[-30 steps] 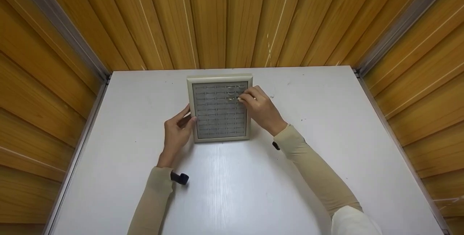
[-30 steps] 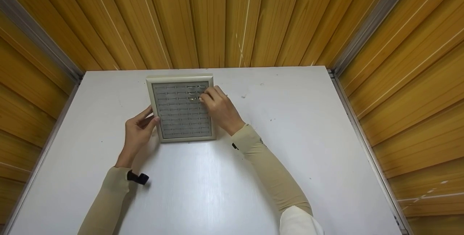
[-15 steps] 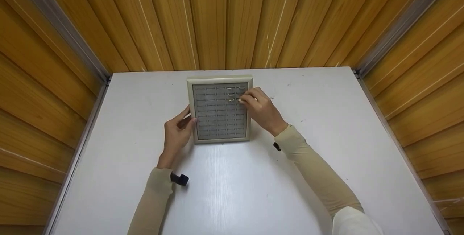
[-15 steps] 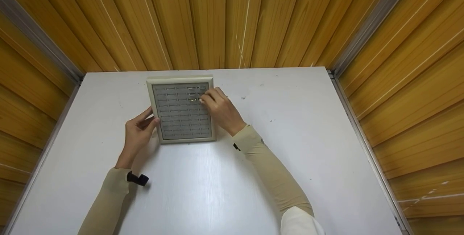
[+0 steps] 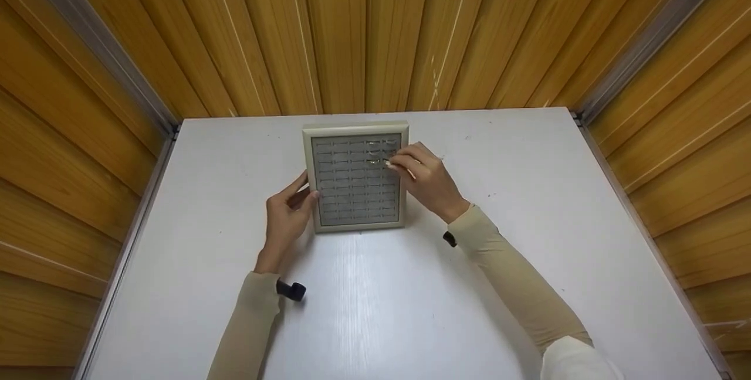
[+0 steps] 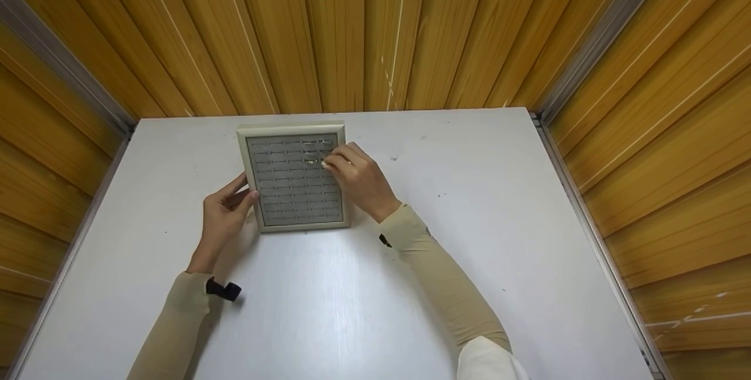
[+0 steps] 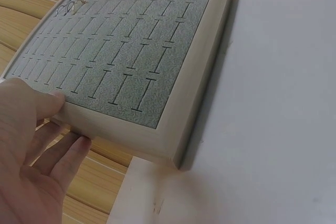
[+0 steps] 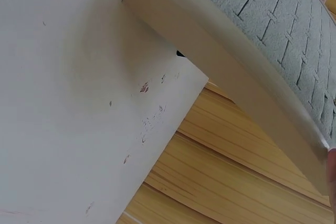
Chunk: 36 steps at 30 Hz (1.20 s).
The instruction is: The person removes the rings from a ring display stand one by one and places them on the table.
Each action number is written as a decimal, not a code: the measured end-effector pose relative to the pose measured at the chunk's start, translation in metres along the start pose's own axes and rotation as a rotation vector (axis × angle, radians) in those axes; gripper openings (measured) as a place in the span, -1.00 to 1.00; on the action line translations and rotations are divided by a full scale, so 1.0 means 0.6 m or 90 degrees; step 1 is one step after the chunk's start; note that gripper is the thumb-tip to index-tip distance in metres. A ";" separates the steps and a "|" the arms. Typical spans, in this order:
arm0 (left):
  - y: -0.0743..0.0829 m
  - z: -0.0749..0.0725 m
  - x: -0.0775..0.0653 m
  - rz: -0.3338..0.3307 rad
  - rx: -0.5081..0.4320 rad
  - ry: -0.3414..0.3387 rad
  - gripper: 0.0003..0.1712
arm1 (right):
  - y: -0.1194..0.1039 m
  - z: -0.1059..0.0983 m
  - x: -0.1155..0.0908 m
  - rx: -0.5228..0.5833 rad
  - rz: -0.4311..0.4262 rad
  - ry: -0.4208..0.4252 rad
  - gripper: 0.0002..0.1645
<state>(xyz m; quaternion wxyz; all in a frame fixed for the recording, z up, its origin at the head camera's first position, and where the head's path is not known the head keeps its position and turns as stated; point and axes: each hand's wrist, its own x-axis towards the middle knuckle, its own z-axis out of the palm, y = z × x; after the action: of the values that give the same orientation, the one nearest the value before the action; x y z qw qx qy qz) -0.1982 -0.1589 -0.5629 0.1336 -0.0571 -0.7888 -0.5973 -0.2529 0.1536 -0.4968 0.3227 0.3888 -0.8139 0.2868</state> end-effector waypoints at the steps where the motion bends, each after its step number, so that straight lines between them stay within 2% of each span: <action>1: 0.000 0.000 -0.001 0.000 0.000 -0.001 -0.35 | 0.000 -0.002 -0.002 0.008 0.008 0.004 -0.88; 5: 0.001 -0.002 -0.003 0.000 -0.007 -0.001 -0.36 | 0.001 -0.014 -0.009 0.044 0.055 0.015 -0.89; 9: 0.000 -0.004 -0.003 0.003 -0.020 0.001 -0.36 | 0.006 -0.025 -0.018 0.047 0.092 0.016 -0.88; 18: -0.005 -0.005 -0.005 0.013 -0.030 -0.005 -0.38 | 0.021 -0.047 -0.043 0.062 0.132 0.018 -0.87; 23: -0.006 -0.003 -0.006 0.001 -0.039 -0.005 -0.38 | 0.033 -0.054 -0.058 0.097 0.164 0.019 -0.89; 26: -0.005 -0.001 -0.006 -0.008 -0.039 -0.003 -0.37 | 0.042 -0.058 -0.069 0.119 0.197 0.001 -0.89; 33: 0.049 -0.002 -0.010 -0.025 -0.039 -0.006 -0.38 | 0.059 -0.061 -0.091 0.136 0.339 -0.076 -0.85; 36: 0.050 -0.004 -0.009 -0.024 -0.038 -0.007 -0.37 | 0.069 -0.058 -0.100 0.148 0.385 -0.078 -0.83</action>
<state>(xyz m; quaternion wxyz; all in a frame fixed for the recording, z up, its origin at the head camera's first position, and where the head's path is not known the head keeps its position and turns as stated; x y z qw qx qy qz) -0.1852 -0.1524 -0.5359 0.1163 -0.0490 -0.7722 -0.6227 -0.2472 0.2276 -0.5286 0.1267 0.1802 -0.8724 0.4364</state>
